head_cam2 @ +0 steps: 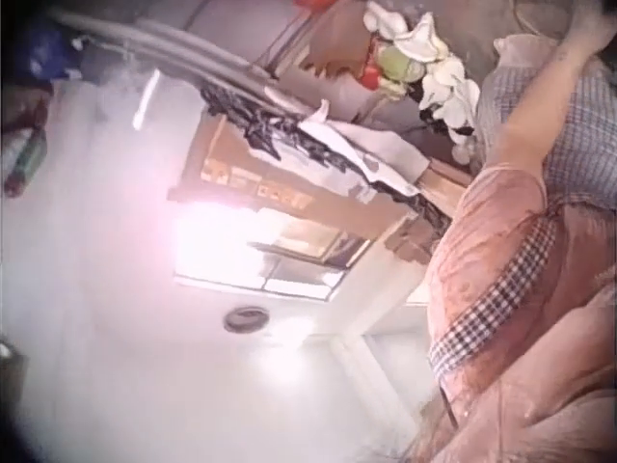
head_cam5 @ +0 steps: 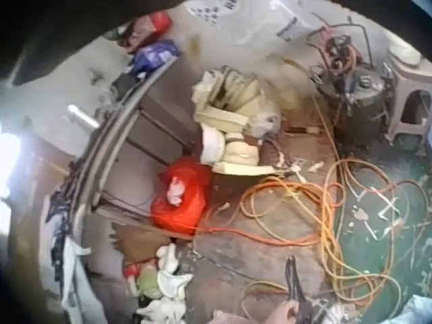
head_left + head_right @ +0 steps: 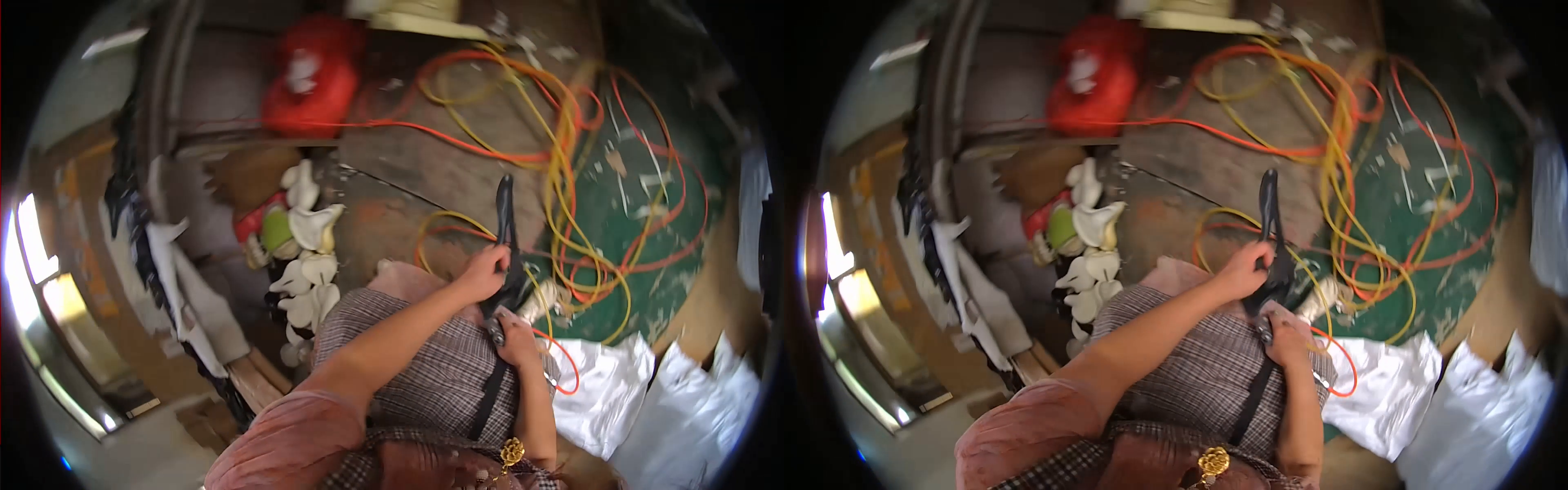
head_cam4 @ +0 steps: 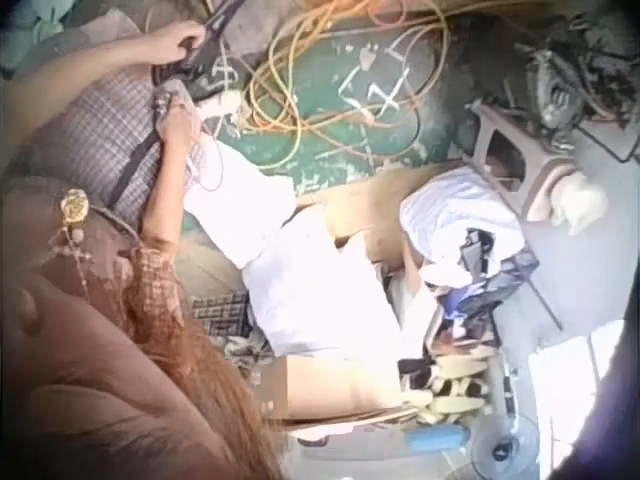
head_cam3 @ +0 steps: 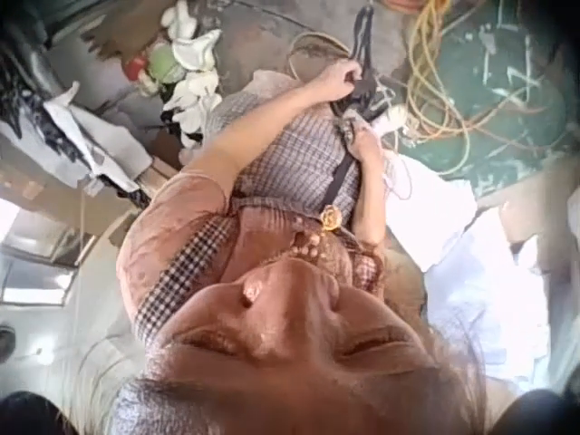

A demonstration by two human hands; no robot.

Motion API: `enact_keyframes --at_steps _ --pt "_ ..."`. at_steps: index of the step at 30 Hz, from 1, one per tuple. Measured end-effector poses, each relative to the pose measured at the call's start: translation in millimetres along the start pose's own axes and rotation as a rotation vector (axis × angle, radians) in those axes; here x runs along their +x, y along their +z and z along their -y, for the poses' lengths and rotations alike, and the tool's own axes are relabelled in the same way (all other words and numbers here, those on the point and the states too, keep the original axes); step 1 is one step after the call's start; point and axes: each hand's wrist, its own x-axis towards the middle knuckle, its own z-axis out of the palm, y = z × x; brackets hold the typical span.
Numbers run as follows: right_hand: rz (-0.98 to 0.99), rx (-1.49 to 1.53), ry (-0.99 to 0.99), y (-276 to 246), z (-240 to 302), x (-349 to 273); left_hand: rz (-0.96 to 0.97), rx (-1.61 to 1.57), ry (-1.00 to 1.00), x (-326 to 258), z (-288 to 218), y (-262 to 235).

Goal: Inspecting, sorting, and using a spray gun on bicycle seats in a factory.

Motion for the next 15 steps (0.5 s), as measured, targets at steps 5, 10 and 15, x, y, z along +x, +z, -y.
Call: enact_keyframes --at_steps 5,10,15 --pt "0.047 -0.101 -0.201 -79 131 -27 -0.017 0.083 -0.297 -165 -104 -217" --pt "-0.142 -0.187 -0.436 -154 315 -91 -0.593 -0.354 -0.213 -324 -114 -325" --pt "0.041 0.001 -0.446 -149 545 -201 -0.989 -0.811 0.016 -448 -123 -457"
